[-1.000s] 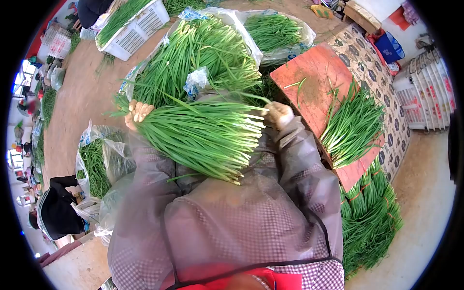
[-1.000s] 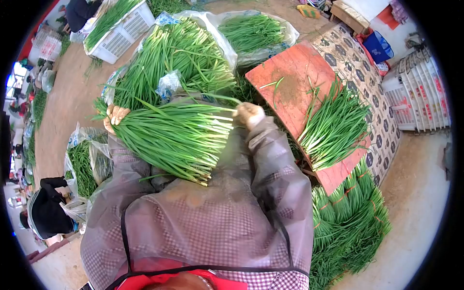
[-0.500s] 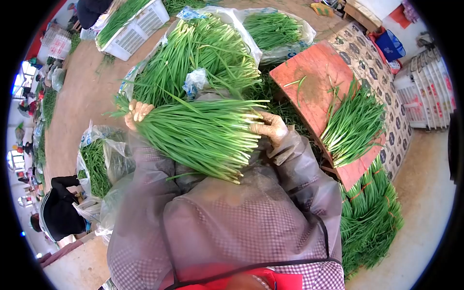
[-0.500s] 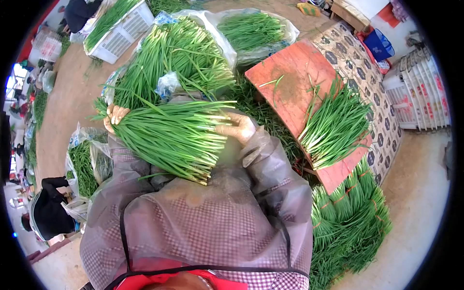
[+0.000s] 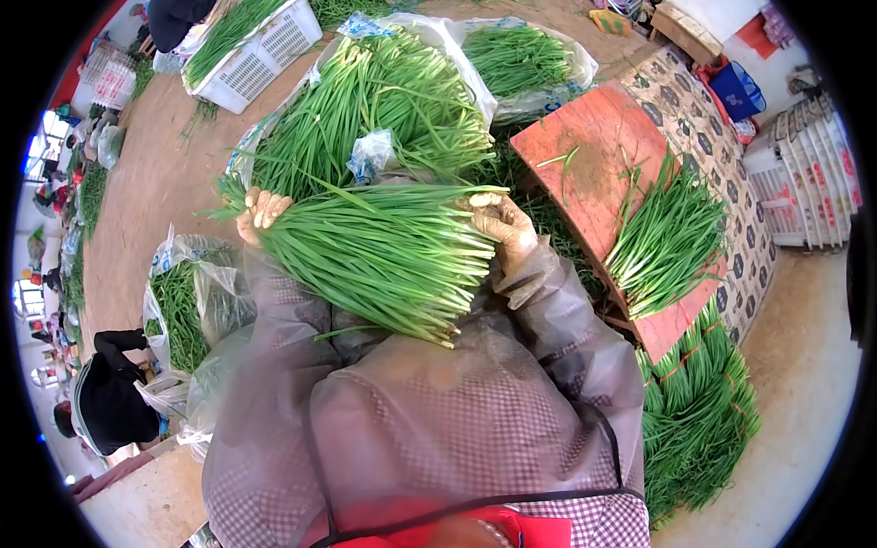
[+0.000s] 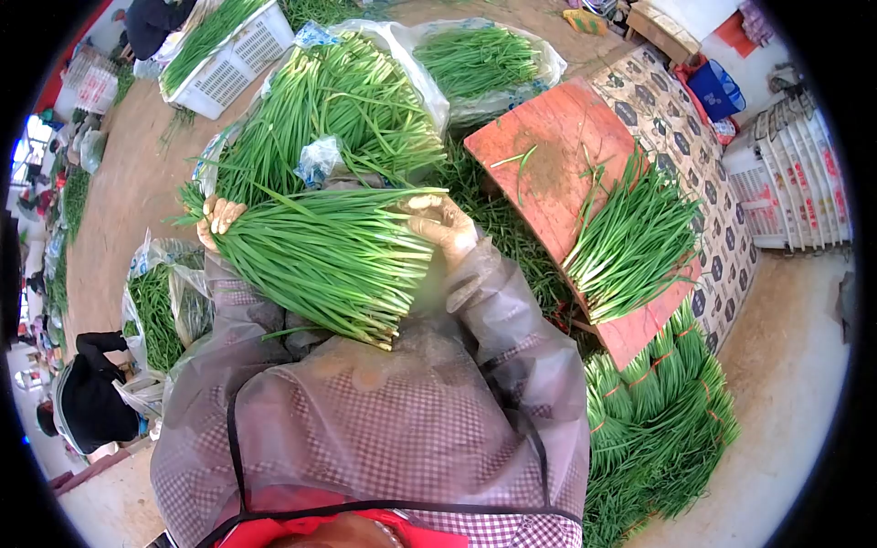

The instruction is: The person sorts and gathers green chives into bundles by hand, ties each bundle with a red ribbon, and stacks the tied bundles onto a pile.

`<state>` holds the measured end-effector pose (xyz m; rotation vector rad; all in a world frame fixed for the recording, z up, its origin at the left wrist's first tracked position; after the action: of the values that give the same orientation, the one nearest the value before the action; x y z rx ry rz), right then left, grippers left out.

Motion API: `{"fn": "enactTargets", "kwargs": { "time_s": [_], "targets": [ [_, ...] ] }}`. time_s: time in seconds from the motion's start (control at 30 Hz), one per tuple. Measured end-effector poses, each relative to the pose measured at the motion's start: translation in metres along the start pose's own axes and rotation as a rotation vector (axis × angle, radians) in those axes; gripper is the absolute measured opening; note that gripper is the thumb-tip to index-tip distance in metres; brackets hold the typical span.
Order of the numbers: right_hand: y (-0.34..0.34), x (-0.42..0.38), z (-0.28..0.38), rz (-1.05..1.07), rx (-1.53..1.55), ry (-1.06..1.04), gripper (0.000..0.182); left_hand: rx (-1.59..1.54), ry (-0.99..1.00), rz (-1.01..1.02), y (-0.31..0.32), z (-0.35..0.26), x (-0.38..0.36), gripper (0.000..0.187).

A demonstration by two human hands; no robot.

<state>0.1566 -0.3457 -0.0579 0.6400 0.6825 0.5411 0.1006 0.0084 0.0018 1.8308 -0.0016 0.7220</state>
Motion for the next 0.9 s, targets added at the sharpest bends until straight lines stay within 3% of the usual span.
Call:
{"fn": "enactTargets", "kwargs": {
  "time_s": [0.1,0.23,0.33,0.43,0.47,0.63,0.7,0.77,0.83,0.87,0.9],
  "targets": [
    [-0.001,0.004,-0.001,0.019,0.013,-0.037,0.040,0.001,-0.001,0.021,-0.001,-0.001,0.000,0.008],
    [0.009,0.000,0.001,0.050,0.052,0.065,0.053,-0.003,-0.005,0.037,-0.001,-0.001,-0.001,0.008],
    [0.020,-0.001,0.002,0.168,-0.110,0.148,0.062,-0.007,-0.001,0.041,0.000,0.000,-0.001,0.009],
    [0.016,0.005,0.005,0.278,-0.223,0.090,0.063,-0.016,0.008,0.032,0.001,0.002,-0.001,0.009],
    [0.007,0.009,-0.001,0.176,-0.150,0.155,0.059,-0.023,0.017,0.023,0.001,0.002,-0.001,0.008],
    [0.003,0.019,-0.001,0.101,-0.109,0.127,0.051,-0.015,-0.008,0.039,0.000,0.000,0.000,0.010],
    [-0.005,0.029,0.000,0.009,-0.484,0.107,0.048,-0.007,-0.025,0.044,0.000,0.001,0.000,0.010],
    [-0.010,0.031,0.001,0.008,-0.558,0.132,0.038,-0.007,-0.017,0.035,0.000,0.001,0.000,0.011],
    [-0.020,0.038,-0.008,-0.062,-0.793,0.285,0.029,-0.009,-0.009,0.028,0.001,0.003,0.000,0.011],
    [-0.020,0.036,-0.007,-0.062,-0.792,0.285,0.029,-0.012,0.001,0.021,0.001,0.003,0.001,0.010],
    [-0.017,0.034,0.001,-0.072,-1.003,0.180,0.026,-0.011,0.000,0.021,0.000,0.002,0.001,0.010]
  ]
}}
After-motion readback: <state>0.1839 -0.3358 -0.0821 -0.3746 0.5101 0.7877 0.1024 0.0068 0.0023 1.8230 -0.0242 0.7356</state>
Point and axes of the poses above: each hand's wrist, its own x-axis towards the middle knuckle, its own y-axis out of the palm, z = x × y, the point moved 8 cm from there along x, towards the middle knuckle, and after that the axes turned 15 degrees about y, right-handed, at the moved point
